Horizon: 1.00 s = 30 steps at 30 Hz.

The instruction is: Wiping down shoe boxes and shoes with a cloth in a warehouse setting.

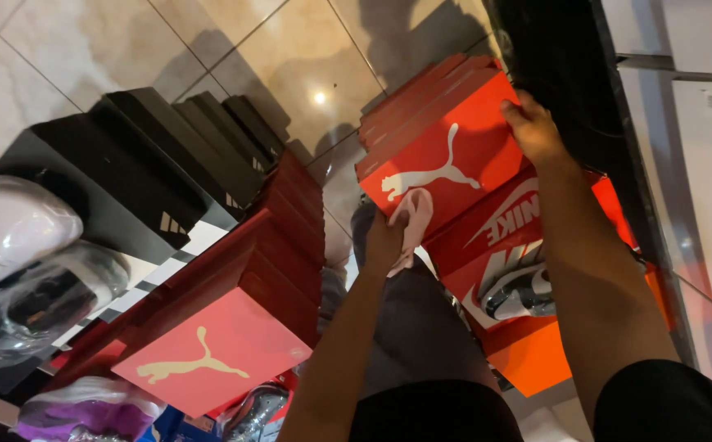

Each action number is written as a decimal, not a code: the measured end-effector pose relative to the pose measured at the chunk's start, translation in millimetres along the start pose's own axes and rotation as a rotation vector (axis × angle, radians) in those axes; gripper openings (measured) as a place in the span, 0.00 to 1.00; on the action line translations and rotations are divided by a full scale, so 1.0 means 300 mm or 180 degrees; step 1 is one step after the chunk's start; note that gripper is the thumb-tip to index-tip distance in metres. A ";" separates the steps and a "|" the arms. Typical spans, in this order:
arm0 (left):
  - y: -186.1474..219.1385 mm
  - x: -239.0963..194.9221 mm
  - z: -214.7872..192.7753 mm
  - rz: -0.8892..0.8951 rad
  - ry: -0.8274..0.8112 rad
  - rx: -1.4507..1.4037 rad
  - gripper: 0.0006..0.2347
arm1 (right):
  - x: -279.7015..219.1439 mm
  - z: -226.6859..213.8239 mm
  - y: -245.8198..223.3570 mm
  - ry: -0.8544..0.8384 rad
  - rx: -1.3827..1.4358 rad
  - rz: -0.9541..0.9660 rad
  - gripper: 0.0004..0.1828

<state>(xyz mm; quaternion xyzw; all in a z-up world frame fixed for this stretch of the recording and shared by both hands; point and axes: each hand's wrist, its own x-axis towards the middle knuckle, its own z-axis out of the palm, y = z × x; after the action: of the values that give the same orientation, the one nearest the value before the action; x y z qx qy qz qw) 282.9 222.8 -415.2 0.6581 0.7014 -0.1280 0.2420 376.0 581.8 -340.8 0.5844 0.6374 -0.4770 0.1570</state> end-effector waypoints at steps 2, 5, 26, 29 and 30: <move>-0.056 -0.011 -0.293 -0.2779 -0.0653 -0.4758 0.23 | -0.013 -0.002 -0.042 -0.0066 -0.0154 -0.0024 0.32; -0.033 0.003 -0.224 -0.2478 -0.0594 -0.4249 0.17 | 0.053 0.007 -0.005 0.0000 -0.0810 -0.0180 0.34; -0.142 0.035 -0.517 -0.2399 -0.0803 -0.5118 0.22 | 0.159 -0.070 -0.094 0.0267 -0.0394 0.0730 0.31; -0.114 0.096 -0.257 -0.2862 -0.0479 -0.5688 0.27 | 0.266 -0.066 -0.107 0.0369 0.1442 0.1289 0.41; -0.116 0.101 -0.224 -0.2860 -0.0472 -0.5694 0.27 | 0.353 -0.067 -0.027 0.0371 0.1437 0.1283 0.41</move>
<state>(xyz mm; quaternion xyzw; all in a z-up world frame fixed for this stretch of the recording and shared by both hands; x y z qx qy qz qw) 236.5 278.8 -378.2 -0.1011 0.7064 0.3261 0.6201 347.6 661.9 -407.4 0.7455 0.3945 -0.5315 0.0777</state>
